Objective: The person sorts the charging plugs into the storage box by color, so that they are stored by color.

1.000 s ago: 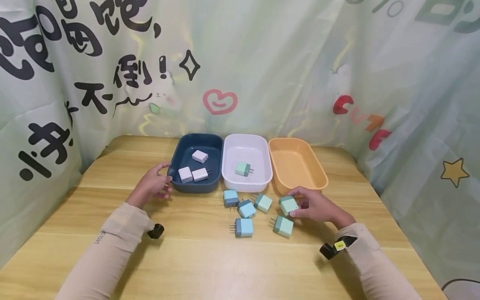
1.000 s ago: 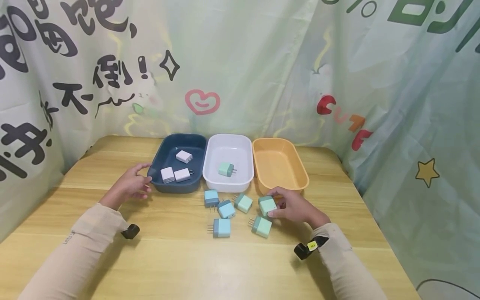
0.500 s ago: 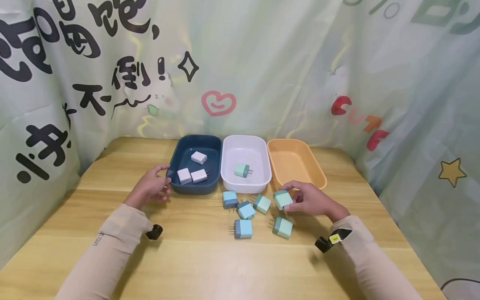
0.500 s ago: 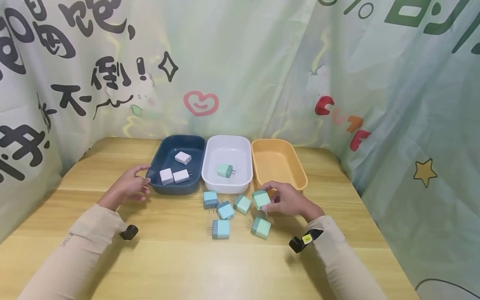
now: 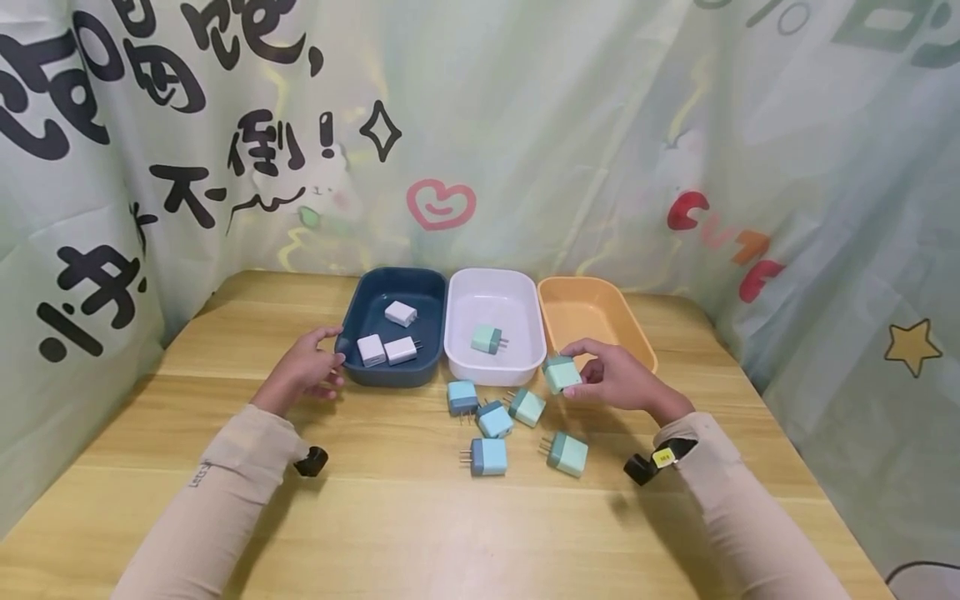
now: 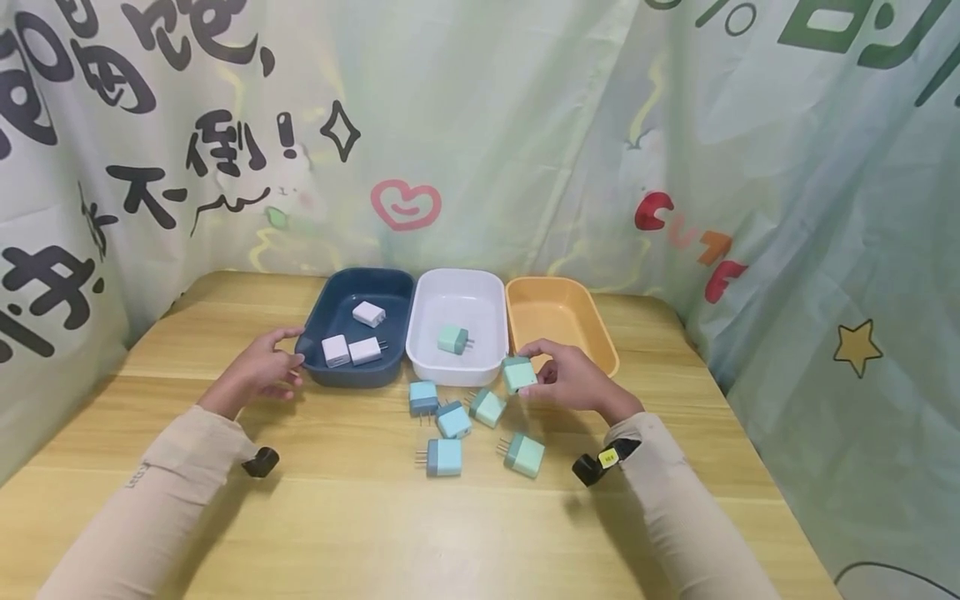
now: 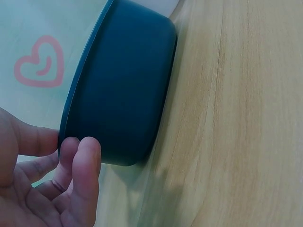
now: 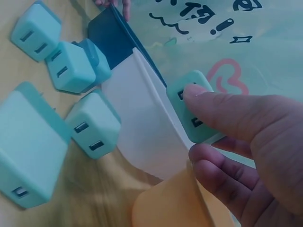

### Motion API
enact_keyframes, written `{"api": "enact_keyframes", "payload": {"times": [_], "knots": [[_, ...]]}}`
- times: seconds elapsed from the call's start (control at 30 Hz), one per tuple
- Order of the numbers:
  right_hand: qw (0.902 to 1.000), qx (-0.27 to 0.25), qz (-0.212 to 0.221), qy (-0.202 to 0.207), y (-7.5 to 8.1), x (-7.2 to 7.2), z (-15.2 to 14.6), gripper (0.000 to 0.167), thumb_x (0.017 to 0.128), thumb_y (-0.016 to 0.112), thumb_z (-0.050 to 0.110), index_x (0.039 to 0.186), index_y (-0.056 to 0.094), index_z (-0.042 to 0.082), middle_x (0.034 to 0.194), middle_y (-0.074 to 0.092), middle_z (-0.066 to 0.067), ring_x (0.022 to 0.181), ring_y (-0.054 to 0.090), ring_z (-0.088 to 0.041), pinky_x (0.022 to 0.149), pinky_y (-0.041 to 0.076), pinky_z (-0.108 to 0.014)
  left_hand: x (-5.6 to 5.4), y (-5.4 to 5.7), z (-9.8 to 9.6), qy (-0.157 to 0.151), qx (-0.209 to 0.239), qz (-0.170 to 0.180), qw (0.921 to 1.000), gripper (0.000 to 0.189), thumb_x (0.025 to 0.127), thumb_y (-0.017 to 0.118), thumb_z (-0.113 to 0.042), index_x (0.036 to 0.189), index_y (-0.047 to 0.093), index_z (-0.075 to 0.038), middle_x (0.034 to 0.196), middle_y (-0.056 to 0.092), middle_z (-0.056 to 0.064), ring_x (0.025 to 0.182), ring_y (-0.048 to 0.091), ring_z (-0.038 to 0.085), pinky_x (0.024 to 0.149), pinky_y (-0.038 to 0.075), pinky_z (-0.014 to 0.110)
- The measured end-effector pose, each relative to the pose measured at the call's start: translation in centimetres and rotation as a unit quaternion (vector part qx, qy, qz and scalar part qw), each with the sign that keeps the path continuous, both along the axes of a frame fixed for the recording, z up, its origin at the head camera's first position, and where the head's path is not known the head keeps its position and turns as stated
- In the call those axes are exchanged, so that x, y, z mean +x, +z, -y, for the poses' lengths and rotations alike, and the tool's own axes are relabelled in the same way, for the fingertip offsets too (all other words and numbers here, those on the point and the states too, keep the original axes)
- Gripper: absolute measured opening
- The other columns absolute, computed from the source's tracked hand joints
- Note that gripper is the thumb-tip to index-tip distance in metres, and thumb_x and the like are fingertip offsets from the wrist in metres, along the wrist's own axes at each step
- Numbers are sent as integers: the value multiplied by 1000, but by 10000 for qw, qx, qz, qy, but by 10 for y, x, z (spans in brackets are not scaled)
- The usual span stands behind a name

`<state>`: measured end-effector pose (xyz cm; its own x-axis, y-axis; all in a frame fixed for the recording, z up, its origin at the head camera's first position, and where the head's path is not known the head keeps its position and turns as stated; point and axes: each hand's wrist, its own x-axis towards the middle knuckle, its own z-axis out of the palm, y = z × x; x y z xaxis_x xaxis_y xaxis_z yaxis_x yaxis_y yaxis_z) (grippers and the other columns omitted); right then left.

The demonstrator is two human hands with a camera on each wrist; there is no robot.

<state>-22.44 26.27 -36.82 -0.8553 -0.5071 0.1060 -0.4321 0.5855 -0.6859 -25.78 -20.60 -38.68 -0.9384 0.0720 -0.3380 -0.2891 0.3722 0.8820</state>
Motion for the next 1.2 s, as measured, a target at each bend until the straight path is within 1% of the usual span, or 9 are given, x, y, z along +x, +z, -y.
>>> {"api": "enact_keyframes", "payload": {"times": [0.23, 0.43, 0.57, 0.67, 0.9, 1.07, 1.2], "knots": [[9999, -69, -56, -104, 8, -8, 6, 52, 79, 82, 14, 122, 54, 3, 73, 61, -2, 62, 59, -17, 59, 50, -27, 0, -2, 1, 26, -9, -22, 10000, 62, 100, 44, -5, 156, 19, -17, 99, 51, 19, 71, 60, 21, 60, 57, 36], [9996, -158, 43, -227, 14, -17, 12, 52, 78, 82, 11, 122, 55, 3, 83, 63, -9, 65, 60, -20, 61, 52, -28, -1, -2, 2, 48, -46, -6, 10000, 62, 100, 44, -6, 156, 19, -17, 99, 52, 19, 71, 60, 21, 60, 57, 36], [9993, -190, 44, -318, 17, -23, 16, 52, 77, 82, 11, 121, 55, 3, 91, 63, -11, 67, 62, -20, 59, 52, -29, -1, -2, 1, 14, -87, -47, 10000, 62, 100, 44, -6, 156, 18, -16, 97, 52, 18, 70, 60, 21, 60, 57, 36], [9991, -204, 23, -362, 17, -27, 18, 53, 77, 83, 12, 121, 55, 4, 94, 63, -11, 67, 62, -20, 59, 52, -29, 0, -2, 0, 11, -147, -63, 9999, 62, 100, 43, -5, 156, 18, -16, 97, 52, 18, 69, 60, 20, 60, 57, 37], [9985, -341, -4, -425, 19, -37, 22, 53, 76, 84, 10, 120, 56, 4, 106, 61, -14, 70, 64, -21, 65, 55, -30, -2, 0, -2, 33, -192, -93, 9998, 62, 100, 43, -5, 156, 19, -15, 99, 53, 19, 68, 60, 20, 60, 57, 37], [9976, -440, -1, -536, 18, -43, 24, 51, 75, 83, 6, 119, 57, 4, 107, 60, -16, 71, 65, -23, 65, 56, -30, -3, 1, -3, 56, -204, -182, 9996, 61, 100, 44, -5, 156, 20, -16, 99, 52, 19, 69, 60, 21, 59, 57, 37], [9974, -418, 73, -577, 13, -48, 26, 53, 75, 84, 7, 119, 56, 3, 108, 60, -17, 73, 65, -22, 67, 55, -30, -2, -2, -2, 77, -261, -135, 9995, 61, 100, 44, -5, 155, 21, -16, 100, 52, 19, 70, 60, 22, 59, 57, 37]]}}
